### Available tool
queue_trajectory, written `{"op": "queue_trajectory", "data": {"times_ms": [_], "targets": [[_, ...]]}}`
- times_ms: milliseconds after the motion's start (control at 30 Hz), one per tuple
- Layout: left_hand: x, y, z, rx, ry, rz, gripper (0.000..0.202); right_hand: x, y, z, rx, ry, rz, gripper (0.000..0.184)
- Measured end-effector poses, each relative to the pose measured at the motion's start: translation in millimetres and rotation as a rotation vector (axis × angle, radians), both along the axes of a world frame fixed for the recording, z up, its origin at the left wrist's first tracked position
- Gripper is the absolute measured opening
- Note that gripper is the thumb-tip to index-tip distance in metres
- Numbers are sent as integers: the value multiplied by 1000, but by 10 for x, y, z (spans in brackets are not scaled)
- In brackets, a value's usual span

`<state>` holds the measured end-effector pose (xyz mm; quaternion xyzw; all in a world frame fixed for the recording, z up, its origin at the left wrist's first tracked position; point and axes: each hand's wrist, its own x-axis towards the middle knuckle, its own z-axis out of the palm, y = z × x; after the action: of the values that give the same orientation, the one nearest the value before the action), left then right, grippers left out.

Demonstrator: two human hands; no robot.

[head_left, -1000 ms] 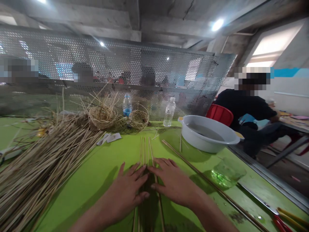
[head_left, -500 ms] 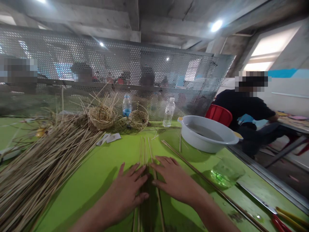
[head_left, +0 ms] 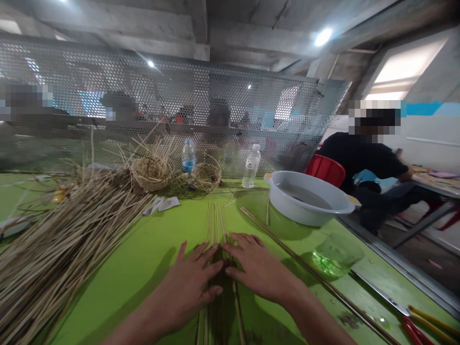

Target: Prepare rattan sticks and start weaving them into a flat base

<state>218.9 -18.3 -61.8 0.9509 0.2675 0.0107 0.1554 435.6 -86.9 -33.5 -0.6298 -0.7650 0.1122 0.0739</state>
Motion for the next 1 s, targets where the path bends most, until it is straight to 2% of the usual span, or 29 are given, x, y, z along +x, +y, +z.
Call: {"op": "queue_trajectory", "data": {"times_ms": [267, 767, 1000], "targets": [[49, -38, -67, 45, -13, -28, 57, 98, 15, 23, -5, -41, -32, 50], [61, -57, -37, 46, -4, -31, 57, 158, 20, -20, 34, -104, -41, 47], [93, -29, -65, 61, 10, -12, 65, 160, 25, -7, 27, -106, -13, 48]]}}
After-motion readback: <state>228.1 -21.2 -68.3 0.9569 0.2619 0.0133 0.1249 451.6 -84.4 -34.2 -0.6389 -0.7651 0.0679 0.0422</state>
